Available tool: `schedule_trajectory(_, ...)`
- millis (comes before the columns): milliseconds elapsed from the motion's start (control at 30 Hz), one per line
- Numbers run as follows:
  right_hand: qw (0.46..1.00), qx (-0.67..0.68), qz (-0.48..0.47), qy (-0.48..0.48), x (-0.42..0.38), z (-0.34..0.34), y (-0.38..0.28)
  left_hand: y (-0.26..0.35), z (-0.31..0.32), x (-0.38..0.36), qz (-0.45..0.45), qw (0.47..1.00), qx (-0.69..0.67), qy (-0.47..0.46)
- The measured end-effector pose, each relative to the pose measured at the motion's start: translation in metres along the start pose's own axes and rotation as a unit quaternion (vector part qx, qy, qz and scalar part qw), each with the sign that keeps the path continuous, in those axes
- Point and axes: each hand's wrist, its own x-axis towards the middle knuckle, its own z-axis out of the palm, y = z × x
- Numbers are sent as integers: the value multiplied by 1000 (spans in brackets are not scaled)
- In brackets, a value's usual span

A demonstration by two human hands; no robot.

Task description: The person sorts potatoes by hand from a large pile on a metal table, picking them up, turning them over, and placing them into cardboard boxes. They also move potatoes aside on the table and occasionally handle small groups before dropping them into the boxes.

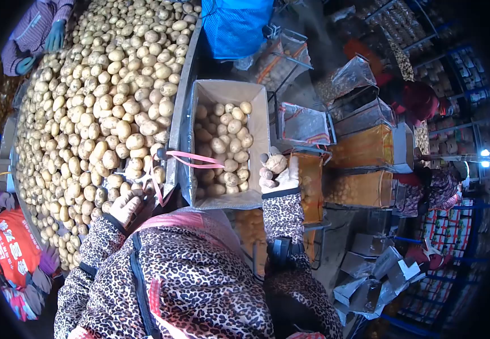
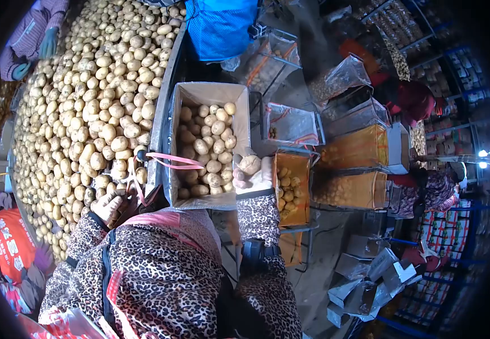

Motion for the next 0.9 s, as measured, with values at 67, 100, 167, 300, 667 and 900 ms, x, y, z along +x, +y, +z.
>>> schedule_trajectory(67, 999, -31, -4, -44, 22, -42, -12, 1, 5, 1, 10, 1000, -14, 1)
schedule_trajectory(100, 997, -44, -7, -63, 22, -50, -15, 3, 8, 2, 15, 1000, -21, 1)
schedule_trajectory(167, 996, -76, -12, -55, 17, -70, -19, 6, 8, -1, 25, 999, -36, 2)
schedule_trajectory(300, 977, -123, -86, 152, -23, -106, -15, 37, 25, 7, 64, 998, -26, -1)
schedule_trajectory(667, 437, -775, -101, 445, -175, -229, -59, 66, 36, 3, 197, 934, 276, -111)
schedule_trajectory(900, 592, -756, -278, 33, -51, -60, 26, 33, -12, -15, 275, 888, 367, 45)
